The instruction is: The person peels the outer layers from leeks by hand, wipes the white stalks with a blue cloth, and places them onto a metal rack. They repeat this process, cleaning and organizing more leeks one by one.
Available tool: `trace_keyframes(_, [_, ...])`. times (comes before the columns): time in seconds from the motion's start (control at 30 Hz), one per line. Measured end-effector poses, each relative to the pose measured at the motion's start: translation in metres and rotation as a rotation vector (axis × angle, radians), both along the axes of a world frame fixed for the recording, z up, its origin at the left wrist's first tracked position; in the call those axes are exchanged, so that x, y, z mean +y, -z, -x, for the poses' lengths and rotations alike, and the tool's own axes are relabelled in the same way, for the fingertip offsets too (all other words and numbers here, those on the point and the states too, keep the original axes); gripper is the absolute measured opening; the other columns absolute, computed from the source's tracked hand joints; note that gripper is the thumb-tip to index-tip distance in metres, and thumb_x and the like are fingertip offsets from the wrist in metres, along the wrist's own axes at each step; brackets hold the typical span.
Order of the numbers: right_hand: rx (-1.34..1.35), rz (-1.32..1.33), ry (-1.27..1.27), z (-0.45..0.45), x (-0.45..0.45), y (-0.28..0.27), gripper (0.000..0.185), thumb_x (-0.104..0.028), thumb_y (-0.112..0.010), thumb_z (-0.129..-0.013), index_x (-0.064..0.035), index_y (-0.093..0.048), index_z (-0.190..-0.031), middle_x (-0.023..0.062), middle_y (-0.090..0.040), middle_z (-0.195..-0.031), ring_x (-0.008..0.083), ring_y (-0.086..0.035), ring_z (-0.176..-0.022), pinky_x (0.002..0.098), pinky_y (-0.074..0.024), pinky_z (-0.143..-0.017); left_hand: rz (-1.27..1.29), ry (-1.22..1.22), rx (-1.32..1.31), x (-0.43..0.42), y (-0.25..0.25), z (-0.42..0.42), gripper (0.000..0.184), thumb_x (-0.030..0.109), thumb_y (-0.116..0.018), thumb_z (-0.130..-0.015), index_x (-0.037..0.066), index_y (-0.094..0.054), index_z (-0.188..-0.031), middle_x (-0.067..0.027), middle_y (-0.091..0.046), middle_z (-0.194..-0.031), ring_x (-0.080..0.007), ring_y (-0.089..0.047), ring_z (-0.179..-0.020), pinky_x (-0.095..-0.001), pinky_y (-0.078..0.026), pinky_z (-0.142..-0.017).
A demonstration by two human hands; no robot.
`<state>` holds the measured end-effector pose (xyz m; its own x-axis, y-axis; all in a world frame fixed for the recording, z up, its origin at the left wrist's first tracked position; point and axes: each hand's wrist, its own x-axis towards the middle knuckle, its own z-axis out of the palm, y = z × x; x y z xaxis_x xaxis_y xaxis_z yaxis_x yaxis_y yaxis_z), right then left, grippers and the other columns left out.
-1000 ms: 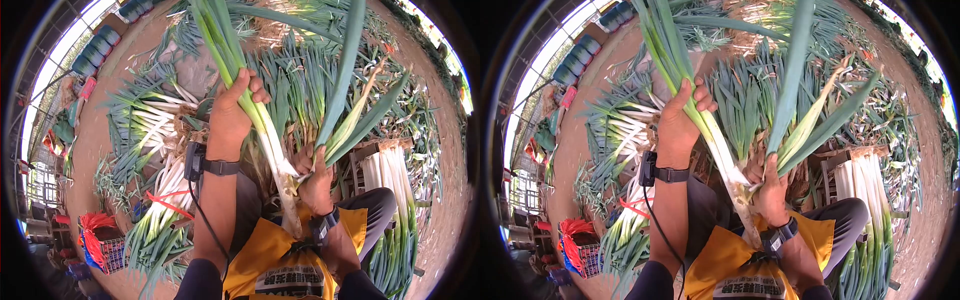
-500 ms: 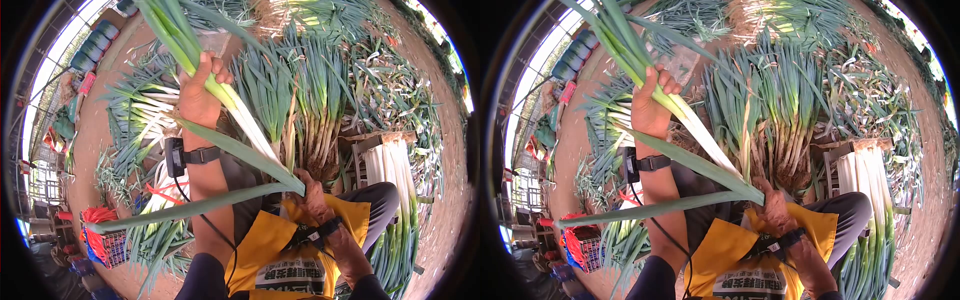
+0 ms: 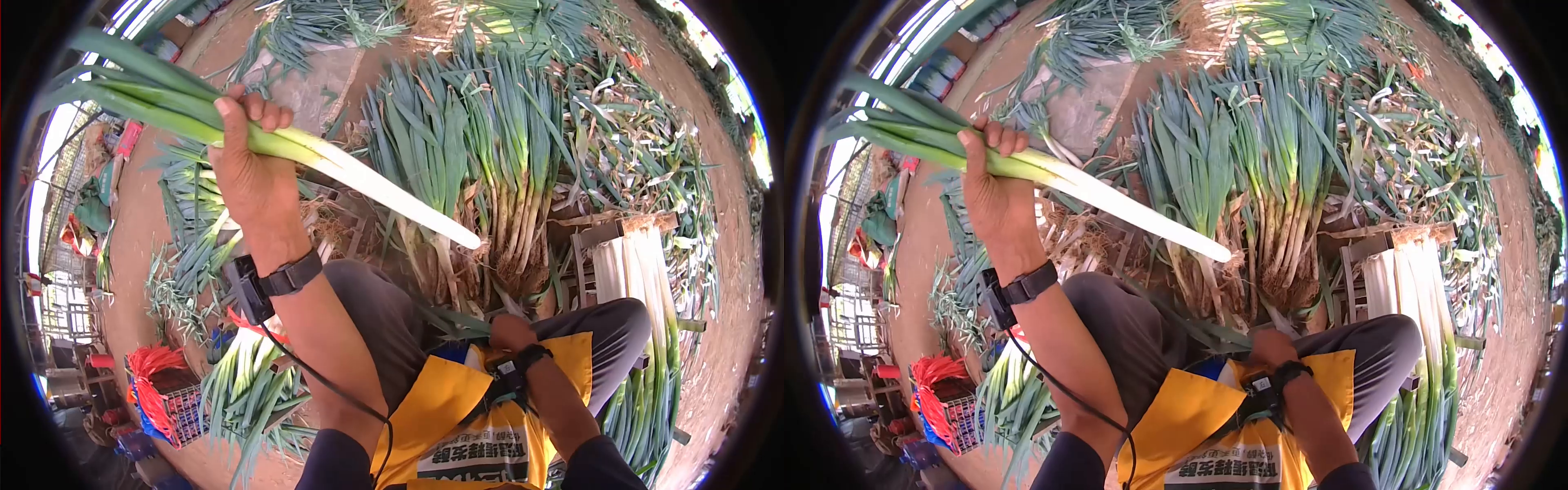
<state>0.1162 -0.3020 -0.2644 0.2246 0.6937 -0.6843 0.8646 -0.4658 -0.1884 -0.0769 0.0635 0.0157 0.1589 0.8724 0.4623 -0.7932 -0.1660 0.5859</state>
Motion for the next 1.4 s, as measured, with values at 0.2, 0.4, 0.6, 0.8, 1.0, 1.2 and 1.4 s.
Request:
trace_keyframes(0.2, [-0.64,-0.406,0.255,-0.237,0.041,-0.09,0.065,-0.039,-0.079,-0.07,-0.0061,-0.048,-0.117,0.026,-0.063,-0.105,0.0398,-0.064,-0.098,0.0485,-0.0539,-0.083,0.051,-0.091,0.022,0.002,0.003,0.005,0.022,0.016,-0.069,-0.094,0.001,-0.055,-0.102,-0.0059,-0.051,-0.083,-0.0167,-0.046,-0.072,-0.0345,-0.041,-0.069])
trace_keyframes(0.4, [-1.01,-1.069,0.581,-0.391,0.015,-0.281,0.084,-0.031,-0.079,-0.079,-0.0099,-0.034,-0.147,0.0229,-0.061,-0.117,0.0382,-0.06,-0.105,0.0472,-0.0485,-0.093,0.154,-0.196,0.073,-0.011,0.002,-0.004,0.016,0.015,-0.065,-0.096,0.003,-0.054,-0.097,-0.0035,-0.05,-0.08,-0.0155,-0.046,-0.074,-0.0339,-0.041,-0.072])
trace_keyframes(0.6, [0.137,-0.788,0.394,-0.114,0.081,-0.18,0.038,-0.022,-0.071,-0.083,-0.001,-0.064,-0.115,0.016,-0.068,-0.105,0.0265,-0.066,-0.098,0.0333,-0.0512,-0.091,0.271,-0.109,0.046,-0.005,0.017,-0.022,0.016,0.012,-0.069,-0.092,0.002,-0.057,-0.095,-0.0065,-0.056,-0.079,-0.0177,-0.051,-0.071,-0.0342,-0.044,-0.067])
trace_keyframes(0.8, [0.411,0.087,0.181,0.033,0.061,-0.035,0.042,-0.034,-0.07,-0.081,-0.0015,-0.07,-0.106,0.0206,-0.068,-0.111,0.0355,-0.066,-0.103,0.0445,-0.0522,-0.087,0.342,-0.169,0.154,-0.017,0.015,-0.029,0.017,0.013,-0.063,-0.097,0.0,-0.054,-0.102,-0.0086,-0.057,-0.085,-0.0206,-0.056,-0.078,-0.0351,-0.049,-0.077])
trace_keyframes(1.0, [0.546,0.082,-0.164,0.103,0.008,0.057,0.058,-0.034,-0.07,-0.078,-0.0098,-0.059,-0.13,0.0211,-0.065,-0.122,0.0384,-0.062,-0.113,0.0477,-0.0497,-0.095,0.296,-0.126,0.166,-0.015,0.021,-0.027,0.028,0.013,-0.06,-0.098,-0.003,-0.051,-0.119,-0.0171,-0.063,-0.106,-0.0255,-0.061,-0.097,-0.0384,-0.049,-0.092])
trace_keyframes(1.2, [0.628,0.158,-0.45,0.099,0.022,0.053,0.09,-0.037,-0.072,-0.076,-0.0178,-0.029,-0.153,0.0229,-0.059,-0.13,0.0387,-0.059,-0.117,0.0455,-0.0473,-0.097,0.283,-0.093,0.223,-0.008,0.016,-0.022,0.03,0.009,-0.052,-0.1,-0.004,-0.048,-0.126,-0.0238,-0.06,-0.118,-0.0327,-0.061,-0.11,-0.0468,-0.046,-0.1])
trace_keyframes(1.4, [0.663,0.162,-0.417,0.126,0.0,0.134,0.076,-0.03,-0.066,-0.076,-0.0205,-0.043,-0.148,0.0211,-0.064,-0.124,0.0382,-0.065,-0.109,0.0486,-0.0512,-0.09,0.301,-0.11,0.214,-0.016,0.013,-0.03,0.031,0.011,-0.051,-0.101,-0.002,-0.047,-0.129,-0.0232,-0.06,-0.121,-0.0332,-0.058,-0.115,-0.0478,-0.043,-0.104])
